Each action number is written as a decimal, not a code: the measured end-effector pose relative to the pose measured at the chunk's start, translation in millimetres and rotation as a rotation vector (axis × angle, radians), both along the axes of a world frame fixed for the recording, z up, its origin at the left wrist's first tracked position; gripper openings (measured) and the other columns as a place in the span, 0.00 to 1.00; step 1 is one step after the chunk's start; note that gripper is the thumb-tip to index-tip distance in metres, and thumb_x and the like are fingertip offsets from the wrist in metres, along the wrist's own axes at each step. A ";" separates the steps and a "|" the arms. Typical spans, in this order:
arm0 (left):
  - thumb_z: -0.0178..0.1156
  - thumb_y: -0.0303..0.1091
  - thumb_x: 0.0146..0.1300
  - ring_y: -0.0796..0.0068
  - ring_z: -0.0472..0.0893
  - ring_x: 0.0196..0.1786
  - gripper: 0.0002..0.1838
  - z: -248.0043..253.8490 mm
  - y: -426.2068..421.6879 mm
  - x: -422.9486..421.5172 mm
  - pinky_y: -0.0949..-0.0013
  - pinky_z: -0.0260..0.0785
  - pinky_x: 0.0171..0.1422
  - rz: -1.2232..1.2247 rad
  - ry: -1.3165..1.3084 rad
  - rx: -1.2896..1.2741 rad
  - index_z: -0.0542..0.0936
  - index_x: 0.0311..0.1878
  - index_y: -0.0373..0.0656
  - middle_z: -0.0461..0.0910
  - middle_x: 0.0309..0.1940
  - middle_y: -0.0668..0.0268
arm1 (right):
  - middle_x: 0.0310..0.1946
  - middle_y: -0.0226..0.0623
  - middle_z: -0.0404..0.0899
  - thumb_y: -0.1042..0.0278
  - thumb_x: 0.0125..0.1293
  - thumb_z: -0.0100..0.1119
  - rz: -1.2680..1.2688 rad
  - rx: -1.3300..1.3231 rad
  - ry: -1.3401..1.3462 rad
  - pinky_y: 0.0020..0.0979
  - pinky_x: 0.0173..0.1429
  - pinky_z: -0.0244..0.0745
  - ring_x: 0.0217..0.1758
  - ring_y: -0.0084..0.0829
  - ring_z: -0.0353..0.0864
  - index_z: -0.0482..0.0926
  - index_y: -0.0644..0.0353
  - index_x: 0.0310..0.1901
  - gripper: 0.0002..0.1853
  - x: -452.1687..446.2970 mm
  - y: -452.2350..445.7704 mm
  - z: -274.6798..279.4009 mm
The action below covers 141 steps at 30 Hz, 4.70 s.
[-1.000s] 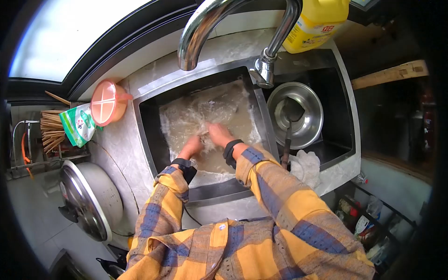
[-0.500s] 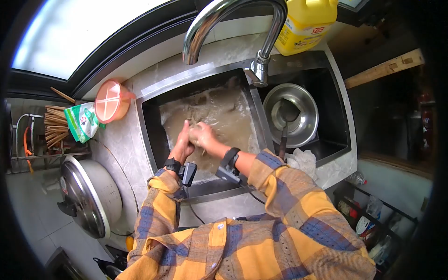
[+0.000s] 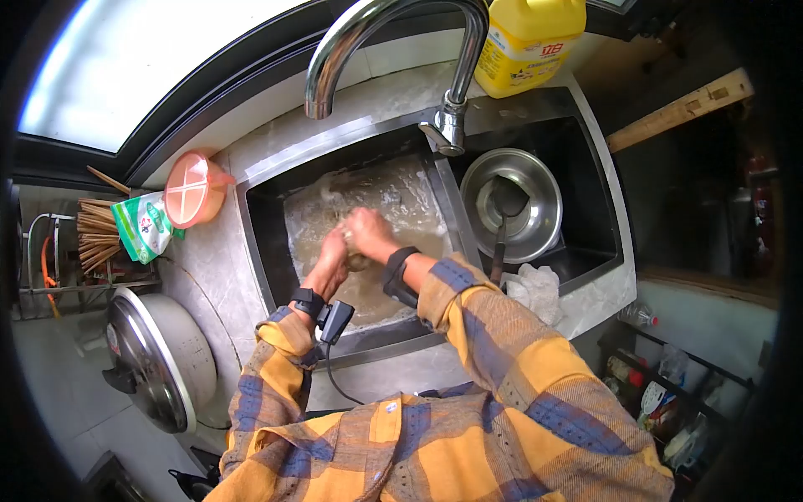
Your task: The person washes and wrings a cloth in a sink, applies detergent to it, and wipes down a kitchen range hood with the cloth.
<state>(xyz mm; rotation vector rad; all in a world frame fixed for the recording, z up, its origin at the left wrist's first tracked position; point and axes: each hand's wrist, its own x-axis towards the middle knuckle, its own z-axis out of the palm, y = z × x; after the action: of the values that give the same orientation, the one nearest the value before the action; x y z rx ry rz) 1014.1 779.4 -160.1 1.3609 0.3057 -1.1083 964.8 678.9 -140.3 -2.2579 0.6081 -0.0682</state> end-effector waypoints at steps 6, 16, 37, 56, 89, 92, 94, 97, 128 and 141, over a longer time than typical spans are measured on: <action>0.44 0.40 0.68 0.69 0.78 0.36 0.14 -37.5 26.3 -7.1 0.66 0.73 0.44 -0.182 -0.063 -0.078 0.72 0.49 0.41 0.77 0.38 0.64 | 0.32 0.52 0.78 0.58 0.58 0.53 -0.233 0.054 0.320 0.47 0.45 0.70 0.41 0.52 0.77 0.77 0.63 0.33 0.15 -44.1 -42.8 -60.6; 0.39 0.66 0.63 0.51 0.63 0.64 0.38 18.9 24.8 4.2 0.36 0.55 0.62 0.120 0.331 -0.086 0.58 0.65 0.45 0.61 0.64 0.56 | 0.34 0.57 0.77 0.59 0.52 0.62 -0.304 0.438 -0.049 0.44 0.44 0.70 0.41 0.54 0.77 0.73 0.66 0.40 0.20 -19.3 46.3 14.7; 0.42 0.44 0.70 0.74 0.70 0.41 0.18 12.2 9.8 -9.7 0.69 0.65 0.43 -0.153 -0.199 -0.200 0.72 0.47 0.40 0.73 0.41 0.68 | 0.33 0.51 0.79 0.58 0.63 0.47 -0.131 -0.082 0.199 0.46 0.42 0.73 0.38 0.51 0.78 0.77 0.63 0.30 0.16 -18.6 -25.4 -19.7; 0.49 0.50 0.61 0.59 0.76 0.47 0.27 -33.0 19.3 3.9 0.56 0.71 0.42 -0.169 -0.176 0.428 0.70 0.56 0.38 0.75 0.49 0.57 | 0.37 0.53 0.78 0.61 0.55 0.60 -0.515 -0.073 -0.090 0.41 0.45 0.72 0.41 0.48 0.78 0.74 0.66 0.45 0.20 -30.2 -14.2 -49.7; 0.60 0.41 0.55 0.56 0.76 0.48 0.35 -13.9 22.7 -3.2 0.59 0.73 0.43 -0.655 -0.317 0.265 0.60 0.64 0.41 0.69 0.57 0.52 | 0.36 0.53 0.78 0.69 0.50 0.59 0.070 0.005 0.106 0.43 0.47 0.72 0.43 0.50 0.77 0.79 0.56 0.40 0.13 -30.9 -17.5 -84.5; 0.57 0.47 0.59 0.64 0.73 0.52 0.33 -11.7 38.5 30.3 0.57 0.73 0.39 -0.865 -0.312 0.374 0.62 0.62 0.37 0.65 0.59 0.55 | 0.36 0.50 0.80 0.65 0.52 0.60 -0.190 0.083 0.175 0.39 0.47 0.73 0.41 0.47 0.79 0.83 0.57 0.36 0.11 -34.8 -46.5 -77.7; 0.51 0.56 0.61 0.60 0.71 0.55 0.36 -11.1 45.7 28.4 0.52 0.72 0.43 -0.571 -0.147 0.286 0.61 0.63 0.38 0.63 0.62 0.55 | 0.38 0.49 0.80 0.61 0.53 0.62 -0.335 0.188 0.281 0.38 0.48 0.73 0.43 0.46 0.79 0.82 0.59 0.40 0.15 -29.6 -47.5 -51.5; 0.43 0.67 0.61 0.56 0.65 0.62 0.39 13.3 32.8 10.9 0.49 0.69 0.51 -0.245 0.104 0.091 0.62 0.64 0.44 0.62 0.64 0.59 | 0.39 0.44 0.81 0.55 0.55 0.64 -0.235 0.226 0.280 0.34 0.51 0.72 0.44 0.37 0.80 0.79 0.62 0.44 0.20 -17.7 -16.5 -63.0; 0.42 0.55 0.68 0.54 0.59 0.66 0.31 5.5 27.9 -12.6 0.35 0.59 0.58 0.099 0.111 0.286 0.53 0.68 0.51 0.57 0.65 0.55 | 0.39 0.53 0.78 0.63 0.53 0.63 -0.490 0.043 0.082 0.39 0.48 0.72 0.45 0.50 0.77 0.72 0.65 0.45 0.20 -37.3 -26.3 -65.4; 0.42 0.59 0.65 0.65 0.77 0.44 0.27 1.1 43.6 24.6 0.59 0.71 0.48 -0.046 0.432 -0.630 0.69 0.51 0.44 0.77 0.42 0.62 | 0.32 0.50 0.79 0.58 0.56 0.59 -0.251 0.403 -0.276 0.43 0.41 0.72 0.39 0.49 0.79 0.74 0.60 0.37 0.14 -19.1 73.0 56.4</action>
<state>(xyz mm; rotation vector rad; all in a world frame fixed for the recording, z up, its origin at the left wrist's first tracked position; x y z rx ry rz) 1038.7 823.0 -159.0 0.5706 0.2081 -1.3871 945.7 751.9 -83.9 -1.7386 0.6828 -0.3454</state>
